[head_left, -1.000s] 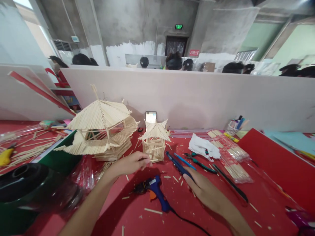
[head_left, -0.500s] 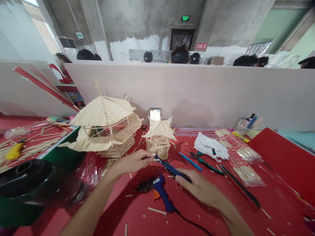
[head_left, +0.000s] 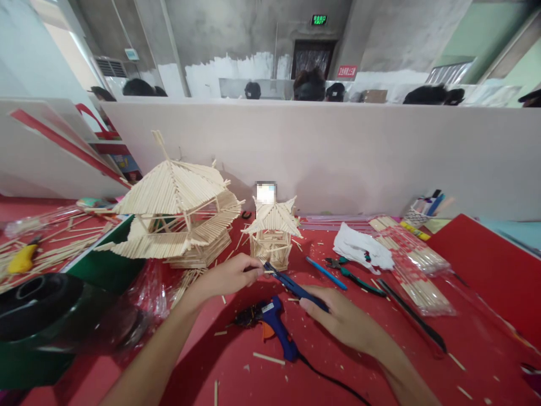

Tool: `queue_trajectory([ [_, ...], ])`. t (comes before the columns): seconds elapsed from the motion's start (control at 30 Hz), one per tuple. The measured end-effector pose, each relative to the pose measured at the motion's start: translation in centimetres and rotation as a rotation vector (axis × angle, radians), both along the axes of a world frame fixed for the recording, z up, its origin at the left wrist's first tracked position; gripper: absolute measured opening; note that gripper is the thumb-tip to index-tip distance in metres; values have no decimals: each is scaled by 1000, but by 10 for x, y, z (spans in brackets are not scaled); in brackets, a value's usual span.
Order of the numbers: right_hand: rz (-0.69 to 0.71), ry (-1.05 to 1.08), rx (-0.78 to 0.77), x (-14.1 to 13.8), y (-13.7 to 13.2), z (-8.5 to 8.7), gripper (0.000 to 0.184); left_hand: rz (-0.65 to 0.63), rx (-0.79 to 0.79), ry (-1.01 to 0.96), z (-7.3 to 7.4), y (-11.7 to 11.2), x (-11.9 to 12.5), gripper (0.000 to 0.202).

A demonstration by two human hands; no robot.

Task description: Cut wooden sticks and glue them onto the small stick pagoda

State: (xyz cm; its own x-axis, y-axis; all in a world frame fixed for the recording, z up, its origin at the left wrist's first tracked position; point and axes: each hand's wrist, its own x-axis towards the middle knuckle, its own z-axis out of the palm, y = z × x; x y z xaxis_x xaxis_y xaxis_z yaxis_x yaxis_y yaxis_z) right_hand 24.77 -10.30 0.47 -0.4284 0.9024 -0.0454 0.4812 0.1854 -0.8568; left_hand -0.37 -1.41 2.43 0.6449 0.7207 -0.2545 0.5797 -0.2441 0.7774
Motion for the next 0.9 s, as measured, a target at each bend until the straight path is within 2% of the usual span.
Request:
queue_trajectory([
  [0.23, -16, -18, 29, -3, -3, -3, 39, -5, 35, -11, -4, 1, -2, 31],
  [0.47, -115, -90, 50, -9, -6, 0, 40, 5, 78, 19, -4, 0, -3, 28],
  [0.67, -152, -275, 156, -9, -10, -16, 46, -21, 135, 48, -5, -2, -3, 20],
  [0.9, -153, -385, 254, -14, -13, -32, 54, 12, 230, 125, 5, -10, 1, 20],
])
